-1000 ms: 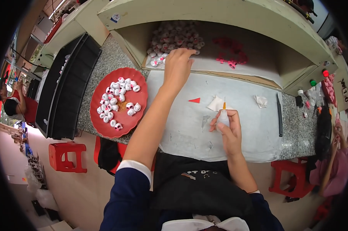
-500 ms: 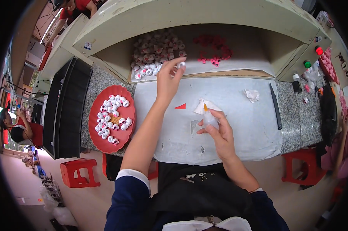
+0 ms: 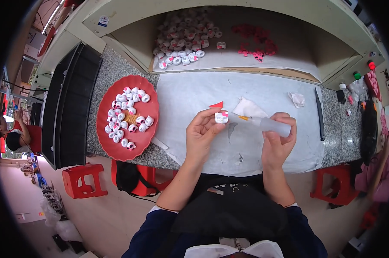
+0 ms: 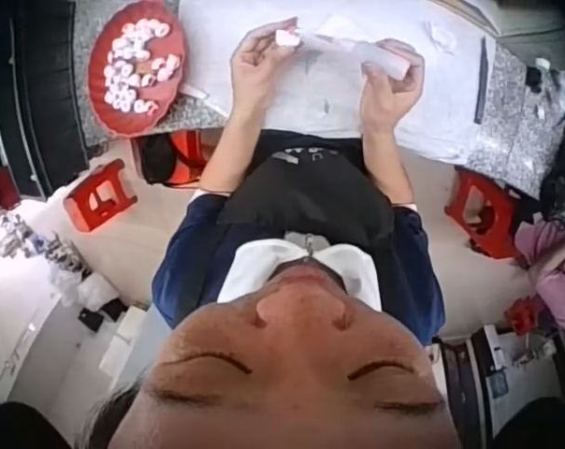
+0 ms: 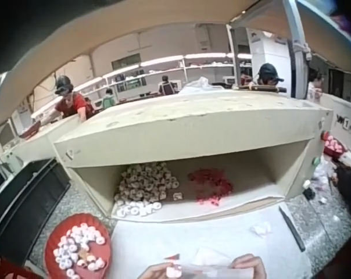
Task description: Assembling small toy character heads by applying glue and attaching components.
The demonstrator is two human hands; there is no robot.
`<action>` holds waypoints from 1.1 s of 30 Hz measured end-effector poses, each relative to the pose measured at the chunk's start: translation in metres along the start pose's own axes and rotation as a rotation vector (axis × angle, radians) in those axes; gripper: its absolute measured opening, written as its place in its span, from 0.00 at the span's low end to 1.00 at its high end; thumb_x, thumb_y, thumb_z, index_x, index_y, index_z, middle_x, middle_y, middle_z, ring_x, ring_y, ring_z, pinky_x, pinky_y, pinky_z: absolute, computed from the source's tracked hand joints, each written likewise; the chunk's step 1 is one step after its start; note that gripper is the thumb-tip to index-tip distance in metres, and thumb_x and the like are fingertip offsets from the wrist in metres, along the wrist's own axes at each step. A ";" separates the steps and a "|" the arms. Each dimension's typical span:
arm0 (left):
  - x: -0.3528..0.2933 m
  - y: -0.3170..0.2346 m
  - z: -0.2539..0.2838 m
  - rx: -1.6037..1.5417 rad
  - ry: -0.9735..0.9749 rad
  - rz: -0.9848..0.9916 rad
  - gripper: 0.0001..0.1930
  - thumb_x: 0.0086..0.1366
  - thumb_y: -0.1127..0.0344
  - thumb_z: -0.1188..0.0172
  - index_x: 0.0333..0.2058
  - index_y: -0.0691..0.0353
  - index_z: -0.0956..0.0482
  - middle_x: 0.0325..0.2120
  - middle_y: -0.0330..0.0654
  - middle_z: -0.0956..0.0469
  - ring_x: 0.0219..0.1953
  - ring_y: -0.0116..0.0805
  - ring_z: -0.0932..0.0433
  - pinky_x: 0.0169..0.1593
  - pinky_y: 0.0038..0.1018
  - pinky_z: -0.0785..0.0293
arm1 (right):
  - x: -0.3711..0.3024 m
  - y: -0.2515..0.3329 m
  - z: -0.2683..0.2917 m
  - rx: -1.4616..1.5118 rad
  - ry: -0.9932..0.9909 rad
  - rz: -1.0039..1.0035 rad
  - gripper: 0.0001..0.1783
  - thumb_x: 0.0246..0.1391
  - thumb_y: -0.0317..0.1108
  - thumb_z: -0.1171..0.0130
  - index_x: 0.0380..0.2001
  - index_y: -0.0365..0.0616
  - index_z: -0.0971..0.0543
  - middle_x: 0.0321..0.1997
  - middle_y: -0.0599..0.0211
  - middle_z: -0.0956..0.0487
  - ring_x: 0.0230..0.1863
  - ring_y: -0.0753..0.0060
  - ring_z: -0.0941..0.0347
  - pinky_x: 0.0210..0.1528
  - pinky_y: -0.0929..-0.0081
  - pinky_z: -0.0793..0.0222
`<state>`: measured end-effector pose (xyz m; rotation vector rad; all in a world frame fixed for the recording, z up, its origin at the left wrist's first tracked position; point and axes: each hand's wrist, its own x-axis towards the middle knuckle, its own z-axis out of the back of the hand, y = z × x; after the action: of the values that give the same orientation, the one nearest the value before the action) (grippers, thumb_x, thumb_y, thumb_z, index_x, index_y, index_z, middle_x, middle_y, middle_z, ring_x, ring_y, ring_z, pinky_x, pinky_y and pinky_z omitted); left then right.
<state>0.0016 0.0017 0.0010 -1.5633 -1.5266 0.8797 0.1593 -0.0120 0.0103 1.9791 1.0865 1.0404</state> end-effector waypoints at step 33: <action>-0.004 0.002 0.005 0.028 0.026 0.048 0.19 0.50 0.75 0.44 0.42 0.70 0.34 0.35 0.45 0.28 0.39 0.30 0.29 0.43 0.26 0.31 | -0.014 -0.003 0.000 -0.315 0.249 0.346 0.19 0.32 0.27 0.37 0.27 0.42 0.35 0.28 0.65 0.36 0.25 0.75 0.38 0.28 0.79 0.38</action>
<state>-0.0021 -0.0016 -0.0034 -1.5912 -1.4582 0.8999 0.1531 -0.0227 0.0036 1.8475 0.6562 1.5711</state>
